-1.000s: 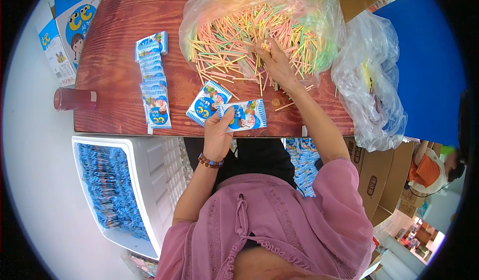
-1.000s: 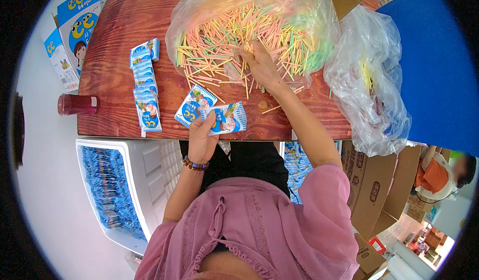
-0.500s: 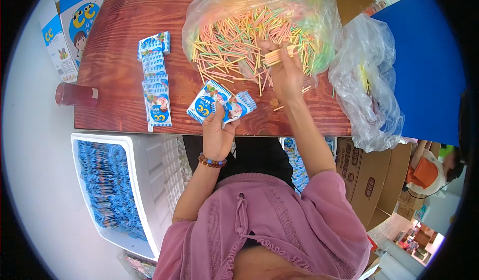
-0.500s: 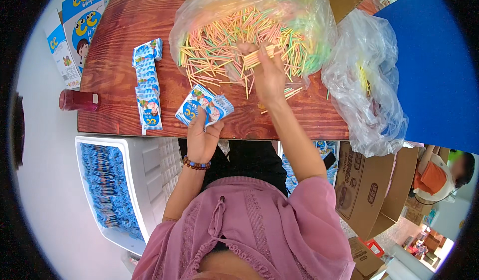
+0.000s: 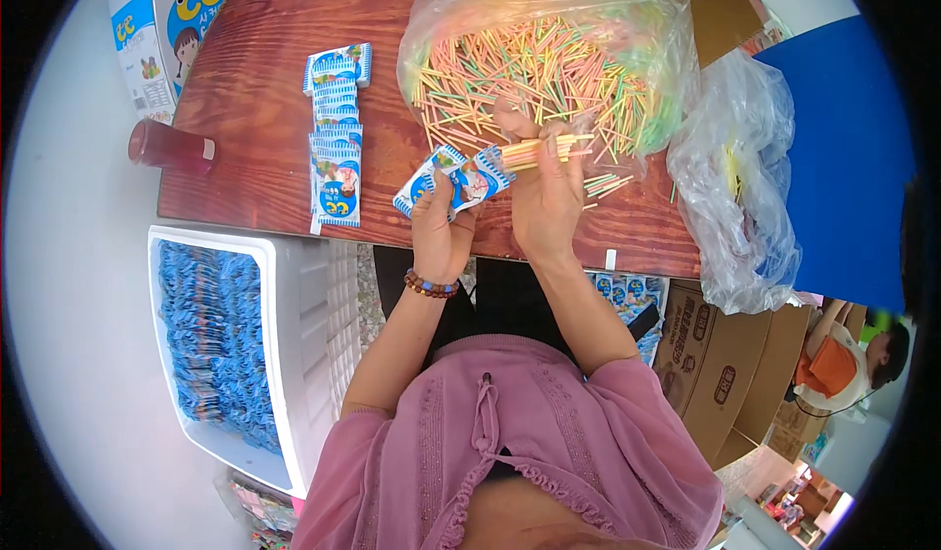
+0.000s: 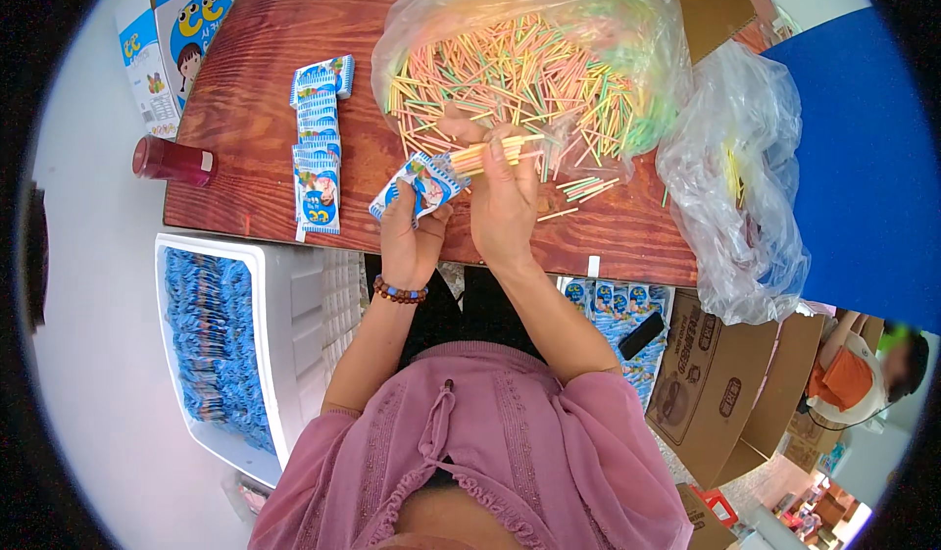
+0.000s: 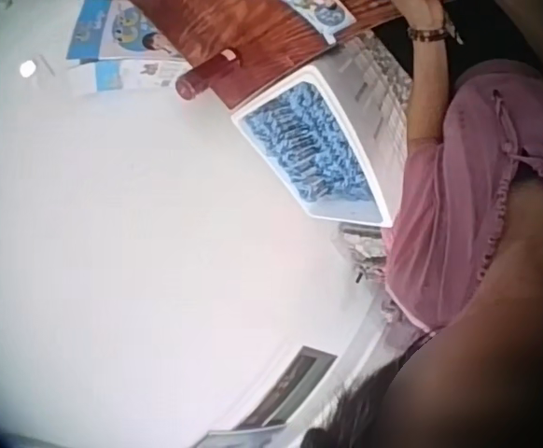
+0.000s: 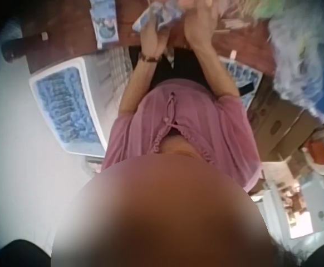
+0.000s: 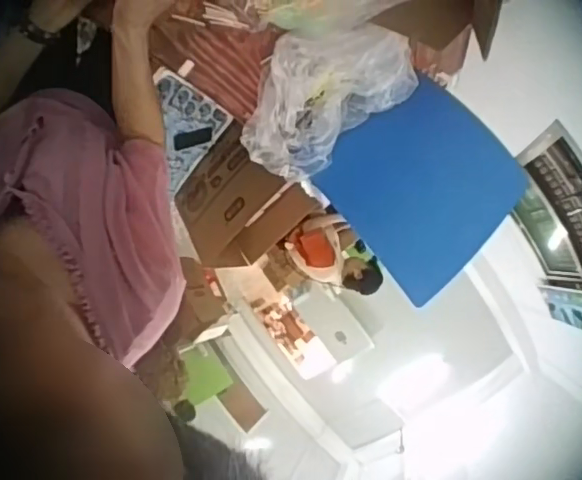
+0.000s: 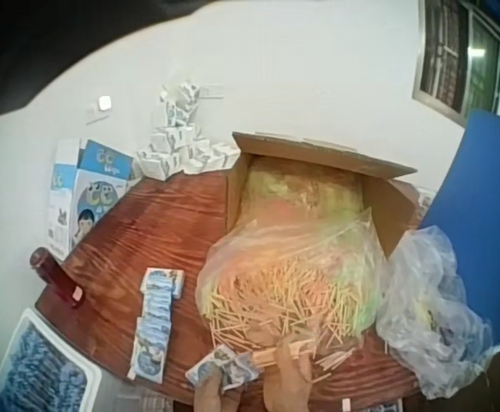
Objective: Organizing small blue packets and thin yellow sticks on a table in a workshop setting.
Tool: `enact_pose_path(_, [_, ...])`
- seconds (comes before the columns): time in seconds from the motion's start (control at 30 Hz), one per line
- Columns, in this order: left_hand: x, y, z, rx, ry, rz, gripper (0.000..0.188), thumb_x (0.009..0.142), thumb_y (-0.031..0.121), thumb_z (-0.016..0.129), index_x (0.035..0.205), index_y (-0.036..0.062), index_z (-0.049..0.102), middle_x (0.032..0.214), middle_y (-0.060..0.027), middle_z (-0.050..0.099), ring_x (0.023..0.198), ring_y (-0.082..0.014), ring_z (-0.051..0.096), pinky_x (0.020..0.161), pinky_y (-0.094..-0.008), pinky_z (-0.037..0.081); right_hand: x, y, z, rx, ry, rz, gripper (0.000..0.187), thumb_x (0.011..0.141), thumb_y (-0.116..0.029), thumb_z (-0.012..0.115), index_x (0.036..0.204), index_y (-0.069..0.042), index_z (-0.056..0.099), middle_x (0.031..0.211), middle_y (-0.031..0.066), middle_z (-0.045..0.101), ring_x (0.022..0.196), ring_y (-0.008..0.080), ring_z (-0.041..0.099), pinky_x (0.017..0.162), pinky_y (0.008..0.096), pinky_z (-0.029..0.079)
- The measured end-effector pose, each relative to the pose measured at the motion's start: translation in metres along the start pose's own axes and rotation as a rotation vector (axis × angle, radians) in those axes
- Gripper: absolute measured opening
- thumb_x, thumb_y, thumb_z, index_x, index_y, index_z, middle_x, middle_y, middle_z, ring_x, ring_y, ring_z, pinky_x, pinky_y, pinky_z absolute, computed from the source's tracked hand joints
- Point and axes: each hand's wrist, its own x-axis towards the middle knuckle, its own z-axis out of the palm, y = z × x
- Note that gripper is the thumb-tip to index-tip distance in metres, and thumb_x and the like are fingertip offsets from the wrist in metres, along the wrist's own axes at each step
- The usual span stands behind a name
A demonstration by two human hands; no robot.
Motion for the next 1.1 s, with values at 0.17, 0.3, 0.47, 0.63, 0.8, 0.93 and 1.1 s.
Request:
enact_pose_path(0.17, [0.002, 0.0, -0.001, 0.008, -0.032, 0.031, 0.033, 0.097, 0.031, 0.05, 0.118, 0.0053, 0.054, 0.11, -0.0038, 0.064, 0.097, -0.0137, 0.061, 0.079, -0.0305, 0.051, -0.012, 0.013, -0.001, -0.197, -0.055, 0.063, 0.016, 0.099, -0.015, 0.04, 0.11, -0.005, 0.046, 0.131, 0.0242, 0.049, 0.122, 0.0265, 0.047, 0.103, 0.0378, 0.035])
enact_pose_path(0.3, [0.005, 0.002, 0.0, -0.07, -0.071, 0.031, 0.028, 0.097, 0.025, 0.052, 0.113, 0.0034, 0.057, 0.111, -0.0057, 0.064, 0.101, -0.0173, 0.062, 0.089, -0.0351, 0.051, -0.013, 0.014, 0.003, -0.339, -0.134, 0.052, 0.025, 0.099, -0.018, 0.041, 0.12, -0.004, 0.045, 0.142, 0.0217, 0.038, 0.131, 0.0254, 0.038, 0.106, 0.0372, 0.031])
enact_pose_path(0.47, [0.007, 0.007, -0.005, -0.131, -0.068, -0.01, 0.037, 0.096, 0.027, 0.053, 0.124, 0.0029, 0.05, 0.122, -0.0083, 0.059, 0.11, -0.0205, 0.058, 0.094, -0.0378, 0.048, -0.012, 0.005, 0.008, -0.748, -0.352, -0.006, 0.047, 0.095, -0.021, 0.044, 0.136, 0.001, 0.037, 0.146, 0.0199, 0.03, 0.138, 0.0279, 0.026, 0.113, 0.0388, 0.018])
enact_pose_path(0.63, [0.01, 0.009, -0.018, -0.327, -0.156, -0.066, 0.045, 0.094, 0.032, 0.055, 0.129, 0.0058, 0.046, 0.126, -0.0085, 0.056, 0.114, -0.0224, 0.055, 0.095, -0.0408, 0.048, -0.005, -0.005, 0.004, -0.661, -0.437, 0.028, 0.058, 0.091, -0.025, 0.052, 0.139, 0.002, 0.033, 0.144, 0.0188, 0.033, 0.137, 0.0285, 0.029, 0.112, 0.0391, 0.023])
enact_pose_path(0.8, [0.009, 0.013, -0.016, -0.348, -0.207, -0.037, 0.044, 0.094, 0.032, 0.056, 0.128, 0.0064, 0.047, 0.122, -0.0067, 0.058, 0.109, -0.0214, 0.058, 0.093, -0.0402, 0.048, -0.007, 0.003, 0.005, -1.268, -0.473, -0.04, 0.039, 0.085, -0.015, 0.065, 0.118, 0.003, 0.056, 0.119, 0.0122, 0.055, 0.112, 0.0213, 0.051, 0.094, 0.0332, 0.042])
enact_pose_path(0.93, [0.009, 0.022, -0.013, -0.256, -0.272, 0.067, 0.035, 0.094, 0.03, 0.055, 0.12, 0.0051, 0.054, 0.118, -0.0082, 0.061, 0.109, -0.0212, 0.058, 0.094, -0.0412, 0.047, 0.0, 0.012, 0.004, -0.948, -0.39, 0.063, 0.023, 0.089, -0.011, 0.06, 0.108, 0.002, 0.063, 0.107, 0.0123, 0.06, 0.101, 0.0224, 0.056, 0.087, 0.031, 0.043])
enact_pose_path(1.1, [0.005, 0.035, -0.02, -0.243, -0.228, 0.076, 0.031, 0.095, 0.027, 0.053, 0.116, 0.0042, 0.056, 0.115, -0.0088, 0.063, 0.106, -0.0208, 0.06, 0.094, -0.0428, 0.047, 0.001, 0.012, 0.014, -1.144, -0.615, -0.168, 0.019, 0.09, -0.008, 0.058, 0.104, 0.003, 0.064, 0.098, 0.0099, 0.061, 0.091, 0.019, 0.058, 0.08, 0.0283, 0.045])
